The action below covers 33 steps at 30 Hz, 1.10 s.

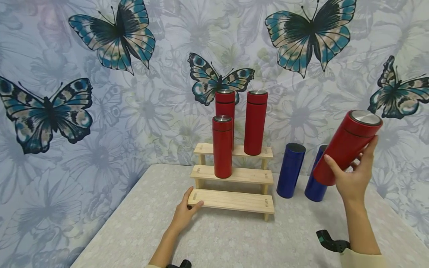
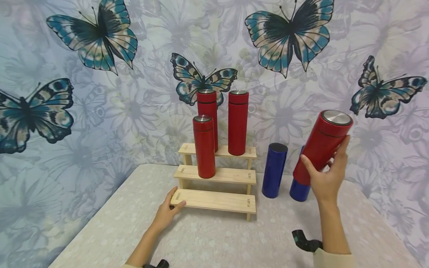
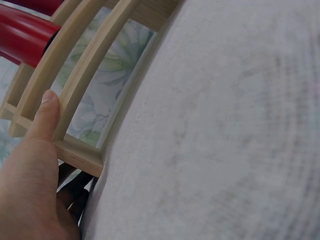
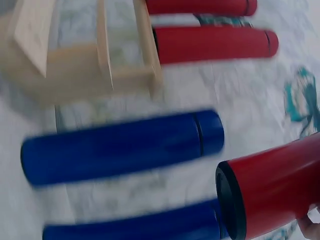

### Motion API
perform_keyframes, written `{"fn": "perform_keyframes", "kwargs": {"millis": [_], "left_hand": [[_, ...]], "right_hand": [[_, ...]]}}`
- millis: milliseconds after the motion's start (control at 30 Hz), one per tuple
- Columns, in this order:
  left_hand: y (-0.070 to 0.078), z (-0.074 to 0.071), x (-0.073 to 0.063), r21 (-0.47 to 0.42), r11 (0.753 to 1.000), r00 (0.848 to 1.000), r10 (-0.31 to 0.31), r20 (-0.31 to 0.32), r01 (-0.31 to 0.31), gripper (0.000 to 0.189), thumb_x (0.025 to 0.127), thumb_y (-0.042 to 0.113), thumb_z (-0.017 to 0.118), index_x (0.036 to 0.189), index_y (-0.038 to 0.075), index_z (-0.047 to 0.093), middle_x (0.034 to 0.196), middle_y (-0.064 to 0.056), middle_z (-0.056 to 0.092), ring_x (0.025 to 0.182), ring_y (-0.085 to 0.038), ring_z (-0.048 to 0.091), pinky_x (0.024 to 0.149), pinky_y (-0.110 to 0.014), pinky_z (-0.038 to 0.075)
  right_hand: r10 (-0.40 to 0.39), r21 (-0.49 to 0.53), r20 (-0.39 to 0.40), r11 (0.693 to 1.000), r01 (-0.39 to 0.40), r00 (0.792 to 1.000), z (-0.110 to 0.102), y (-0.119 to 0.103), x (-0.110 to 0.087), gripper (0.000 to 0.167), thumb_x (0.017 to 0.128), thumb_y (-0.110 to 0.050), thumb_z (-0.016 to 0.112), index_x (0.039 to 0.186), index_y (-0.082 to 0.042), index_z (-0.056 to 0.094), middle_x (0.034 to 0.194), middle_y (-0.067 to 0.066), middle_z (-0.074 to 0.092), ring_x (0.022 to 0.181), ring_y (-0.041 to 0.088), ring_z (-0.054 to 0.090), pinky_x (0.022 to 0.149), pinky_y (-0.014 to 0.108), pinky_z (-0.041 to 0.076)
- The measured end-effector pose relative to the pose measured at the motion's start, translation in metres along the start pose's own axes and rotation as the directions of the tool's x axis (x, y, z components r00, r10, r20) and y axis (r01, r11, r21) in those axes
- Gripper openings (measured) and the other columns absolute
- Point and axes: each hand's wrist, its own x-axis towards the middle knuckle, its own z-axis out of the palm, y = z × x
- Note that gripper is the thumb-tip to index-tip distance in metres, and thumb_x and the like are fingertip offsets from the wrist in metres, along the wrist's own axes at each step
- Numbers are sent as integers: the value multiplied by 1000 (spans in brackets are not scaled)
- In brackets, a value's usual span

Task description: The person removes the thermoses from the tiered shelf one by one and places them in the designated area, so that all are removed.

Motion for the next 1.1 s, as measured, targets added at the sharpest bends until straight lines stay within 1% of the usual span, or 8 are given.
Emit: {"fn": "perform_keyframes", "kwargs": {"millis": [167,267,467,567,733,900,1000,1100], "left_hand": [[-21,4,5,21,1000,1000,-6,-11,6,76,86,39,64,146,17,23,135,-24,42,115,-36,50,89,-44,46],[-25,3,7,19,1000,1000,-18,-12,18,77,85,42,64,146,18,23,136,-23,41,116,-36,49,90,-45,45],[-17,1,5,16,1000,1000,-18,-3,18,79,85,42,64,146,14,23,137,-23,41,116,-36,49,92,-45,44],[-2,0,2,-2,1000,1000,-8,3,8,75,87,34,65,146,10,24,136,-26,41,117,-38,48,92,-46,43],[12,-2,-4,-17,1000,1000,-1,20,1,75,88,27,65,145,4,23,136,-29,39,118,-41,46,92,-49,42],[-9,2,3,-6,1000,1000,8,1,-8,76,87,33,65,146,9,23,137,-26,40,118,-40,46,93,-50,41],[-21,5,7,6,1000,1000,5,-2,-5,77,87,38,64,146,13,22,138,-24,39,119,-38,46,94,-48,41],[-25,5,8,1,1000,1000,1,-2,-1,78,86,40,64,146,13,22,138,-23,39,120,-38,45,94,-48,41]], "right_hand": [[36,-131,-59,990,-44,998,-31,24,7,96,73,-11,76,149,-15,16,131,-12,40,109,6,41,75,14,40],[46,-169,-93,984,-61,995,-41,41,8,96,72,-11,77,148,-17,19,122,-20,41,105,2,40,70,13,36],[51,-235,-112,969,-76,992,-49,78,3,95,71,-10,77,148,-23,22,110,-29,36,94,-3,39,65,12,31],[76,-263,-105,959,-102,992,-50,101,-2,97,71,-9,78,147,-28,22,106,-28,35,91,-4,38,65,11,30],[143,-274,-89,948,-162,986,-48,132,-12,98,71,-9,79,146,-33,21,105,-24,36,90,-3,37,66,12,30],[157,-241,-82,955,-172,984,-43,151,-24,101,70,-6,79,147,-30,18,110,-11,46,89,-3,38,66,13,30],[163,-229,-80,957,-177,983,-41,161,-29,102,71,-4,78,148,-26,15,123,4,50,95,-3,40,70,13,30],[195,-234,-72,950,-207,978,-41,167,-34,101,73,-5,76,149,-22,13,135,12,44,101,2,41,76,13,29]]}}
